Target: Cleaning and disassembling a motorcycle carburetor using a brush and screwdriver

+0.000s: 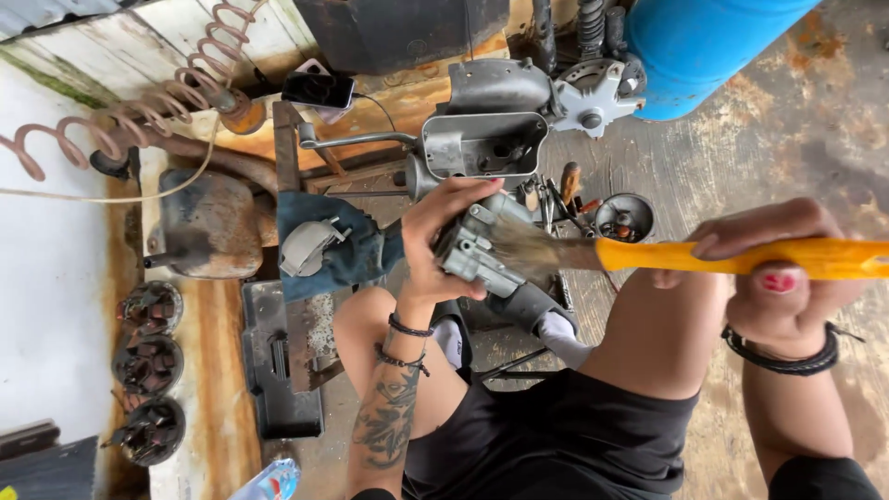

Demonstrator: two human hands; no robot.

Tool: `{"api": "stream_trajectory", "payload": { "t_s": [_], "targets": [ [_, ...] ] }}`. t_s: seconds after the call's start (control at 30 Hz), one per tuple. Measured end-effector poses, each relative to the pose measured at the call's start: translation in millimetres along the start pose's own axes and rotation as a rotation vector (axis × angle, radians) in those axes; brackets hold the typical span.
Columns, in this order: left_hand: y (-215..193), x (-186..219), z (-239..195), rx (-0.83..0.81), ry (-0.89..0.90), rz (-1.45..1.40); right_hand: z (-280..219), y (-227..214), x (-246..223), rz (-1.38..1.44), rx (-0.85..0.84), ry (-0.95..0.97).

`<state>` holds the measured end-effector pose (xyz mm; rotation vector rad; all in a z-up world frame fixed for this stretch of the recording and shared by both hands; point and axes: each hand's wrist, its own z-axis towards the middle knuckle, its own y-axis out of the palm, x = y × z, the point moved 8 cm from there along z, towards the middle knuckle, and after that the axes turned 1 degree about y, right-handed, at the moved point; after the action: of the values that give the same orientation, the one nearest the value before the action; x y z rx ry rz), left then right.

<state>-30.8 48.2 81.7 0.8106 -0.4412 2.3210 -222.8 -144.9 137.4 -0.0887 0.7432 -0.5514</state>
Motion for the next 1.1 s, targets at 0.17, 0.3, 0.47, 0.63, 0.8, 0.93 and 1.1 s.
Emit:
{"api": "stream_trajectory", "payload": {
  "t_s": [0.17, 0.3, 0.47, 0.63, 0.8, 0.93, 1.1],
  "targets": [
    [-2.6, -10.8, -7.9, 0.028, -0.035, 0.04, -1.3, 4.2, 15.7, 0.034, 0.011, -0.015],
    [-11.5, -9.2, -16.1, 0.034, -0.057, 0.107, 11.7, 23.2, 27.7, -0.149, -0.104, 0.224],
    [-6.9, 0.4, -14.7, -0.003, -0.024, 0.071, 18.2, 20.1, 20.0, 0.002, 0.002, 0.185],
    [-9.4, 5.0, -20.8, -0.017, -0.052, 0.128, 29.1, 36.5, 16.3, -0.328, -0.356, 0.276],
    [-10.4, 12.9, -15.4, -0.016, -0.013, 0.194, 27.2, 29.2, 8.9, -0.045, -0.155, 0.132],
    [-6.0, -8.3, -28.9, 0.061, 0.012, 0.117, 22.0, 65.8, 31.7, -0.513, -0.612, 0.046],
    [-10.9, -45.0, -42.1, 0.289, -0.143, -0.331, 5.9, 19.3, 35.3, -0.122, -0.067, 0.223]
  ]
}}
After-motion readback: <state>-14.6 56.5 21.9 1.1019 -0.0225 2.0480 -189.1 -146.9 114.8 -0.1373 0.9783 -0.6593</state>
